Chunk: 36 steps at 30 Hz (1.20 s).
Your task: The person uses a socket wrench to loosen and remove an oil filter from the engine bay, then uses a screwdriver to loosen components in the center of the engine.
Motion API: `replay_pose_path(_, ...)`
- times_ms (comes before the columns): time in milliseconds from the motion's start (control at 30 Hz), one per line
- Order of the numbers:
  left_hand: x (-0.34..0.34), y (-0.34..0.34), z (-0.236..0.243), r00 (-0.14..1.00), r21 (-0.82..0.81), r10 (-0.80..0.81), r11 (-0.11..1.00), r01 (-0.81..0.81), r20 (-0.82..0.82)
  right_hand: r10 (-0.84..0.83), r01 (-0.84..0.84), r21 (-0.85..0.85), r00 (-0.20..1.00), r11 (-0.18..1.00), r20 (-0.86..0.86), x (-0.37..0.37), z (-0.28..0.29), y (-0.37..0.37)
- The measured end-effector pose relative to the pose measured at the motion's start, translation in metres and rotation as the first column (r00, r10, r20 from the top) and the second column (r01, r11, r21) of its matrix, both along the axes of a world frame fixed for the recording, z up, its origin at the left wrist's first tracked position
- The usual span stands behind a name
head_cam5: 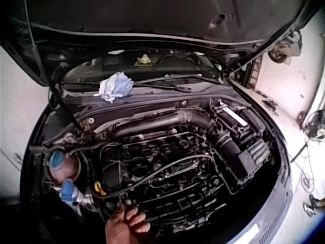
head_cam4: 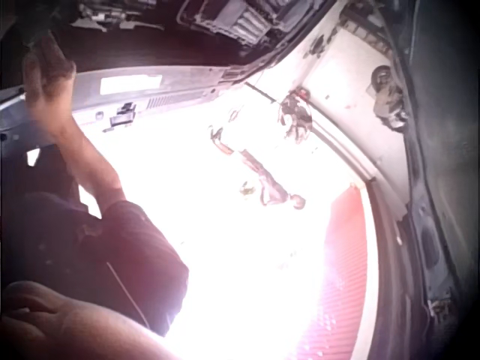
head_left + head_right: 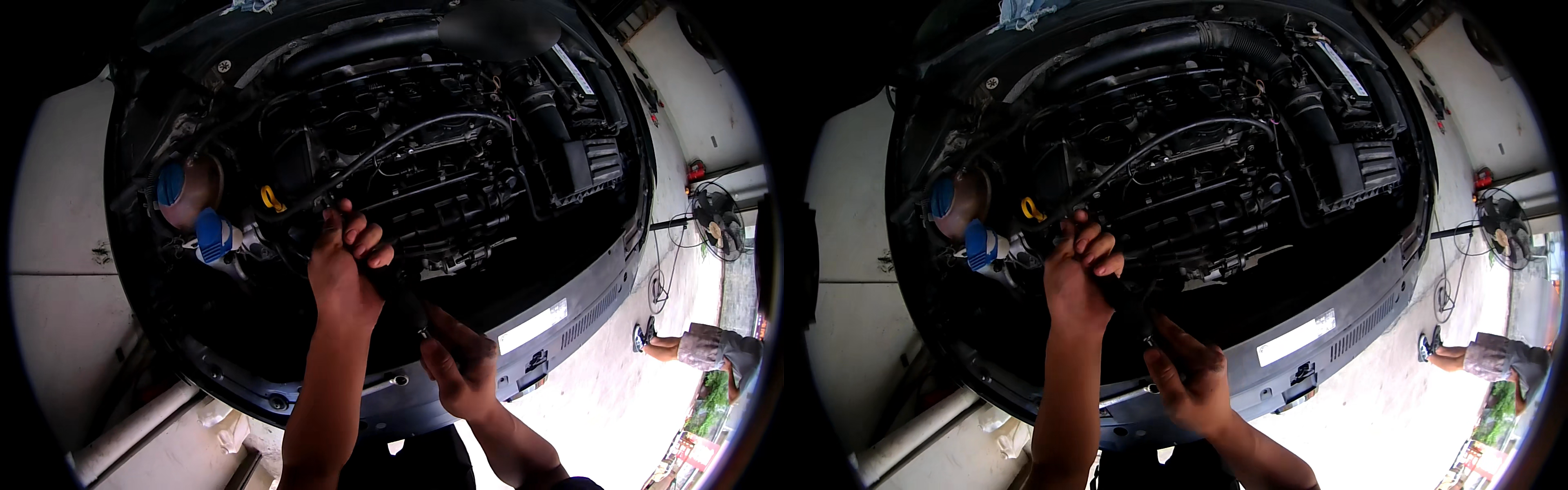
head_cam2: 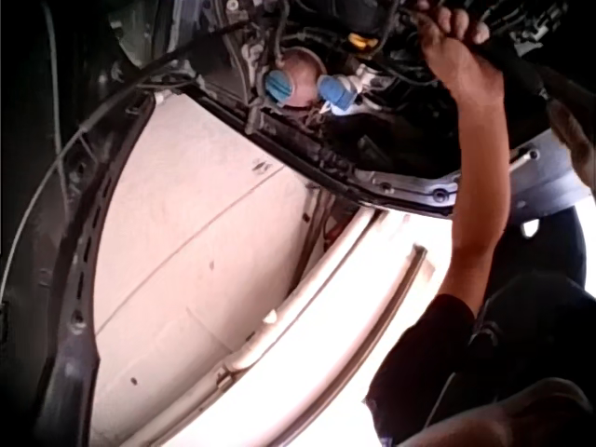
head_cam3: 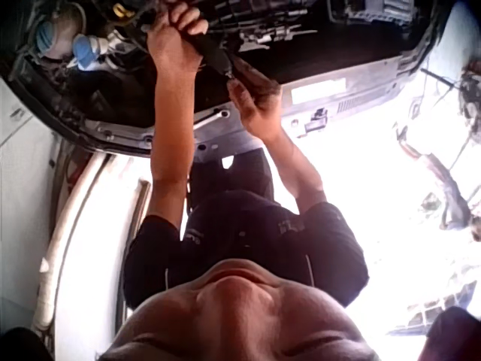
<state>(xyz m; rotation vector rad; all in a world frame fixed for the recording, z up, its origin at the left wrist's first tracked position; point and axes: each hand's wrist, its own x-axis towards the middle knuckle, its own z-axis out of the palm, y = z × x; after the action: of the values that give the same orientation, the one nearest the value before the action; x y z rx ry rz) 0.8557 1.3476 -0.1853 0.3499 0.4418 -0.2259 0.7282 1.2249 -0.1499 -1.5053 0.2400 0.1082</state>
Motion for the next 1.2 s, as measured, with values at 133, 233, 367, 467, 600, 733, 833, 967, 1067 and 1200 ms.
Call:
replay_pose_path(133, -0.032, 0.071, 0.008, 0.945, -0.112, 0.326, 0.938, -0.328, -0.038, 0.235, 0.011, -0.500, 0.873, 0.866, 0.428, -0.042, 0.040, 0.012)
replay_pose_path(233, -0.096, 0.094, 0.028, 0.975, -0.070, 0.221, 0.973, -0.220, -0.002, 0.034, -0.032, -0.363, 0.999, 0.931, -0.001, -0.085, 0.047, 0.026)
replay_pose_path(367, -0.225, 0.084, 0.048, 0.978, 0.052, -0.134, 0.988, 0.144, -0.163, 0.237, -0.217, 0.121, 0.955, 0.969, -0.180, -0.115, 0.019, 0.041)
replay_pose_path(467, -0.322, 0.088, 0.023, 0.949, 0.289, -0.128, 0.933, 0.213, -0.288, 0.510, -0.516, 0.019, 0.840, 0.857, -0.184, -0.150, 0.029, 0.070)
replay_pose_path(600, -0.414, 0.129, -0.010, 0.931, 0.348, -0.045, 0.920, 0.180, -0.363, 0.909, -0.930, -0.043, 0.367, 0.366, -0.198, -0.208, -0.016, 0.096)
replay_pose_path(733, -0.504, 0.158, -0.072, 0.809, 0.529, 0.320, 0.848, -0.013, -0.493, 0.955, -0.986, -0.116, 0.145, 0.118, -0.258, -0.285, -0.088, 0.137)
replay_pose_path(833, -0.571, 0.191, -0.134, 0.723, 0.603, 0.486, 0.788, -0.120, -0.491, 0.928, -0.991, -0.132, 0.019, -0.033, -0.371, -0.341, -0.168, 0.169)
replay_pose_path(967, -0.647, 0.237, -0.251, 0.596, 0.751, 0.517, 0.614, 0.243, -0.615, 0.922, -0.919, -0.341, -0.059, -0.201, -0.383, -0.403, -0.305, 0.209)
replay_pose_path(1067, -0.693, 0.274, -0.367, 0.502, 0.658, 0.453, 0.654, 0.374, -0.736, 0.933, -0.837, -0.498, -0.037, -0.224, -0.357, -0.446, -0.445, 0.235)
replay_pose_path(1200, -0.754, 0.327, -0.540, 0.466, 0.536, 0.359, 0.776, 0.332, -0.809, 0.907, -0.637, -0.687, -0.049, -0.351, -0.418, -0.463, -0.618, 0.303)
